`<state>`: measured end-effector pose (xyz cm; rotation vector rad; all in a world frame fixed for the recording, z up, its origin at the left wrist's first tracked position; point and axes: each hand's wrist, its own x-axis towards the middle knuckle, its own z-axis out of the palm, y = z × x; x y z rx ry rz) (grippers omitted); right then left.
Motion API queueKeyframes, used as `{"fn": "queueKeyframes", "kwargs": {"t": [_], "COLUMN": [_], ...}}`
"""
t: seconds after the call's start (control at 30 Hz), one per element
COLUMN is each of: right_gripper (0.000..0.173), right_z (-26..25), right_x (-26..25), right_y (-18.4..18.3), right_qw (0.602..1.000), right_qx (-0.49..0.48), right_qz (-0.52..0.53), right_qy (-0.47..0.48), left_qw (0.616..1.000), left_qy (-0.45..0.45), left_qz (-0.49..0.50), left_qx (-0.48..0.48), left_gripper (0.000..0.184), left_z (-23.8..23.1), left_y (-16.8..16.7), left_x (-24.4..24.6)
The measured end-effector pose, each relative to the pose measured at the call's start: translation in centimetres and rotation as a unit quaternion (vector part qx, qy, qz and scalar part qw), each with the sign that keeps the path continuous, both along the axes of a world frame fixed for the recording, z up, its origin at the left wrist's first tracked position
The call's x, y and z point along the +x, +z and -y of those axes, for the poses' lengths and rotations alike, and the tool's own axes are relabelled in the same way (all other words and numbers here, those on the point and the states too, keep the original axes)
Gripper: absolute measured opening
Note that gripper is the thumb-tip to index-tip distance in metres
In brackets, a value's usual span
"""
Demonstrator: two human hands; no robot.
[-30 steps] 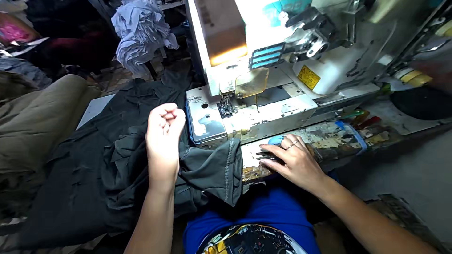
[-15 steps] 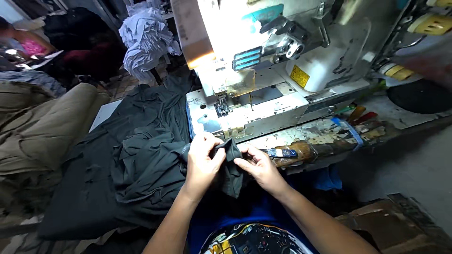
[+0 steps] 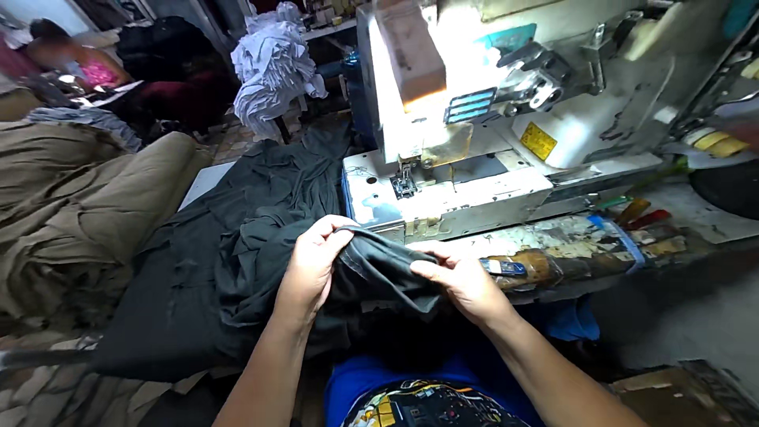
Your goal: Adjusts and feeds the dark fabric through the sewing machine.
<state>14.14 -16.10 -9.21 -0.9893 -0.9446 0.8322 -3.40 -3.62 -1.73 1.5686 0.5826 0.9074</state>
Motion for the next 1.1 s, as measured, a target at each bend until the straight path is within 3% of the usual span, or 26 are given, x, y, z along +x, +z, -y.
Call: {"fn": "queueKeyframes", "kwargs": {"t": [0.03,0.1,0.17,0.27,0.47,0.63,0.77,0.83,1.1], "right_gripper": [0.012,0.011,0.022,0.032,0.037,0.042,0.041,0.041,0.044], "right_z": [0.2,0.5,0.5,0.0,-1.3,-2.8,-3.6,-3.6,-3.9], "right_x": [-0.1,-0.2,0.2,1.3,2.9,3.1,2.9,2.7,2.3], "right_y": [0.2,0.5,0.3,-0.5,-1.0,-0.9,-0.4,-0.3,-0.3], "right_qw": [1.000,0.999,0.997,0.996,0.994,0.991,0.991,0.992,0.985], "right_qx": [-0.010,-0.027,-0.022,-0.007,-0.013,0.016,0.007,0.004,-0.009], "right_qz": [0.021,0.046,0.068,0.083,0.081,0.094,0.085,0.074,0.110], "right_qy": [0.009,0.012,0.003,-0.021,-0.071,-0.093,-0.107,-0.103,-0.135], "left_qw": [1.000,0.989,0.943,0.893,0.865,0.885,0.817,0.800,0.824], "left_qy": [-0.003,0.013,0.050,0.046,0.003,-0.018,0.016,0.023,0.039], "left_qz": [-0.004,-0.061,-0.136,-0.171,-0.249,-0.178,-0.191,-0.192,-0.206], "left_qx": [0.002,0.133,0.299,0.415,0.436,0.431,0.544,0.567,0.526], "left_gripper": [0.020,0.016,0.012,0.010,0.009,0.027,0.023,0.023,0.029], "left_z": [-0.1,-1.0,-2.3,-4.6,-7.6,-11.1,-13.6,-13.7,-13.3], "left_y": [0.3,0.6,0.8,0.6,0.1,-1.2,-2.4,-2.3,-2.0], "left_x": [0.5,1.5,2.8,5.4,9.5,10.3,11.7,12.0,12.4]}}
